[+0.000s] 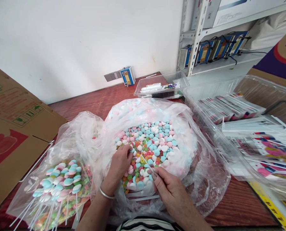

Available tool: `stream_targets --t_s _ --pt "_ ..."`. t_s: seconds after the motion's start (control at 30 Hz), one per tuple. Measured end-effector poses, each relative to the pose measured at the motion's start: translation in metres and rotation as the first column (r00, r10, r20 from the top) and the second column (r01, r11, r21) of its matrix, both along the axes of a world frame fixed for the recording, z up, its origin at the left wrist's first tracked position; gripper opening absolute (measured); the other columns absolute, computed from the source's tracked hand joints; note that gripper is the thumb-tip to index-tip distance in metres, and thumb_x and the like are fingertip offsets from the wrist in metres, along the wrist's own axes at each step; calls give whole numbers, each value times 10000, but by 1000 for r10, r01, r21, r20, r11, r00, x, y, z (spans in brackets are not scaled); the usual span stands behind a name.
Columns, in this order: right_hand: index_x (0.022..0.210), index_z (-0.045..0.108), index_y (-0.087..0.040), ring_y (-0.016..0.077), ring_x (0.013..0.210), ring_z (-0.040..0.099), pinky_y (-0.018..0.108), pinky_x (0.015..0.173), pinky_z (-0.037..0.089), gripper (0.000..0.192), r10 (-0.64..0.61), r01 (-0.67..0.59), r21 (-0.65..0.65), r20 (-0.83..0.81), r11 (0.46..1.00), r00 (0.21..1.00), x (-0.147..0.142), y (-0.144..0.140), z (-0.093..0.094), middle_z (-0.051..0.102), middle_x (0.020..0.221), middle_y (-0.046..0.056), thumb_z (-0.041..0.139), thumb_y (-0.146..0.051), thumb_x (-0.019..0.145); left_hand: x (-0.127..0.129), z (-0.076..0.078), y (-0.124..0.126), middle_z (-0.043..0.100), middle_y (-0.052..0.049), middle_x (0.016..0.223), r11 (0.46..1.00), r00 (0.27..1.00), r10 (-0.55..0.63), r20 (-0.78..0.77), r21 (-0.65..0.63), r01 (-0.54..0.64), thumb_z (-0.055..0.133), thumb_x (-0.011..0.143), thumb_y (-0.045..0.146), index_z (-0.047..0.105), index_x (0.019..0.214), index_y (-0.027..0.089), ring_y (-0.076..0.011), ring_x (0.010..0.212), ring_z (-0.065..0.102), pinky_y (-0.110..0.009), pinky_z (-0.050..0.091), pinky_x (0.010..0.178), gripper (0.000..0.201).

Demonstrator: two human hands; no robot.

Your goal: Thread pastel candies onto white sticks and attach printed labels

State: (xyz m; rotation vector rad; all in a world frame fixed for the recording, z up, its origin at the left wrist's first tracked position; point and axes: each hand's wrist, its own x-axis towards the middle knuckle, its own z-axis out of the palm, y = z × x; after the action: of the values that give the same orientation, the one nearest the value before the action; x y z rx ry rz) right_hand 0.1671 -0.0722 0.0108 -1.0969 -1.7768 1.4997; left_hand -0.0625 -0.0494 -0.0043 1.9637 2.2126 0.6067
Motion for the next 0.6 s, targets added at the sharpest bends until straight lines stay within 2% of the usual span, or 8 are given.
stream_targets --t_s 0.13,0.33,0.53,0.6 --pt "778 552 -210 105 481 460 209 471 369 346 4 -4 -7 -8 1000 1000 -1 -1 -5 532 602 -49 401 -438 991 2 5 -2 621 -38 933 996 997 -71 26 -57 73 506 787 87 530 911 221 -205 887 572 -313 443 761 183" --pt "812 536 -212 100 479 438 203 445 337 362 20 -22 -76 -27 997 999 -2 -2 -14 512 628 -50 386 -490 987 3 10 -3 589 -40 889 992 995 -88 57 -84 92 543 761 136 518 927 210 -211 848 556 -321 435 742 183" --pt "738 504 -208 100 491 434 207 456 331 399 27 -28 -94 -9 995 1000 -1 -3 -20 488 616 -50 378 -489 993 7 0 -3 578 -19 844 1000 991 22 134 -16 -20 519 776 97 481 847 210 -188 825 551 -294 409 725 138" --pt "734 502 -208 100 495 430 212 470 333 405 30 -30 -104 2 994 1000 0 -3 -22 479 611 -52 377 -492 994 7 0 -3 578 -13 844 1000 992 19 122 -24 -16 524 785 95 474 838 213 -186 828 549 -292 405 724 138"
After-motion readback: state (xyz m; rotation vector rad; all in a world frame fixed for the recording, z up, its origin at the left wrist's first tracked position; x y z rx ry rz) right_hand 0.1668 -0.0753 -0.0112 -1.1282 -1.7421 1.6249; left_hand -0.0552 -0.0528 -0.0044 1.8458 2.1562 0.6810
